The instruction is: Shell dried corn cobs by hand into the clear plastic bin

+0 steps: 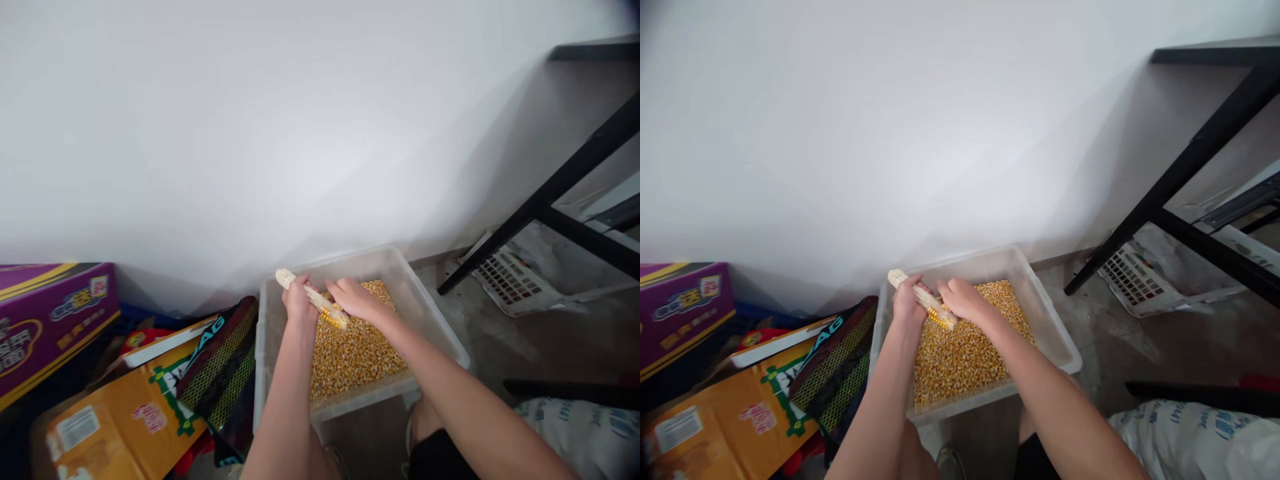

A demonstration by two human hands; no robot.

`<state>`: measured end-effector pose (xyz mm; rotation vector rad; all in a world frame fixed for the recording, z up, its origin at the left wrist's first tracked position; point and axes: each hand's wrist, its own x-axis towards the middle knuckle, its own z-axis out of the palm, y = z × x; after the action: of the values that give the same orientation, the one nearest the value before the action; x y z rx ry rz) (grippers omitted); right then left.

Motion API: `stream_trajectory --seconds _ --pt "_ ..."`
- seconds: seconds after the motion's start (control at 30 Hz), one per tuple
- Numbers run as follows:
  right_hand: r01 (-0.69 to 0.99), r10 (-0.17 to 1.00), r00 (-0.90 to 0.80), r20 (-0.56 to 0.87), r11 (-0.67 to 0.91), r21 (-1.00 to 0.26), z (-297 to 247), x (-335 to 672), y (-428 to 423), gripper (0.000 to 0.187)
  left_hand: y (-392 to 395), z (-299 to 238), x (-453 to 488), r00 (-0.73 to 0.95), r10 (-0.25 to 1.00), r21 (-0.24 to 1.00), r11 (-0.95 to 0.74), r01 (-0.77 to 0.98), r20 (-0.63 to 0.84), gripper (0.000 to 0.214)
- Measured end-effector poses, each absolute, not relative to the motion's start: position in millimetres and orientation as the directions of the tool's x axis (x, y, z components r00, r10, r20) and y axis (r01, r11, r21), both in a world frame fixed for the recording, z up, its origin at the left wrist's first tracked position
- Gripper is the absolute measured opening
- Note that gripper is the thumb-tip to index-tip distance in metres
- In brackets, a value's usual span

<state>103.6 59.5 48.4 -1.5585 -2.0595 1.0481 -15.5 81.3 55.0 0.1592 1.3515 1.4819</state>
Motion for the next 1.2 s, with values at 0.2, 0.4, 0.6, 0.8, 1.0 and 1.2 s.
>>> stream_trajectory --seconds 0.2,0.4,0.6,0.8,1.0,1.2 --pt "0.752 0.977 -0.204 -0.066 0.113 -0.649 49 101 56 0.069 83 44 -13 -0.620 0.671 0.890 0.136 -0.435 -0.406 0.025" --pt "0.869 0.980 -0.196 -0.045 0.152 -0.470 60 79 40 0.077 79 42 -3 -0.631 0.681 0.908 0.121 -0.402 -0.371 0.024" --pt "0.850 0.951 -0.308 -0.018 0.267 -0.455 65 77 40 0.078 77 45 -4 -0.574 0.729 0.904 0.147 -0.403 -0.374 0.026" --pt "0.766 0.952 -0.302 -0.052 0.210 -0.608 53 88 52 0.072 76 51 -4 -0.464 0.753 0.834 0.201 -0.513 -0.467 0.028" --pt "0.754 0.977 -0.188 -0.103 0.077 -0.653 46 109 63 0.049 80 48 -12 -0.462 0.716 0.814 0.260 -0.519 -0.523 0.026" --pt "0.837 0.985 -0.166 -0.054 0.112 -0.535 55 90 44 0.065 81 48 -10 -0.558 0.656 0.831 0.204 -0.517 -0.508 0.023"
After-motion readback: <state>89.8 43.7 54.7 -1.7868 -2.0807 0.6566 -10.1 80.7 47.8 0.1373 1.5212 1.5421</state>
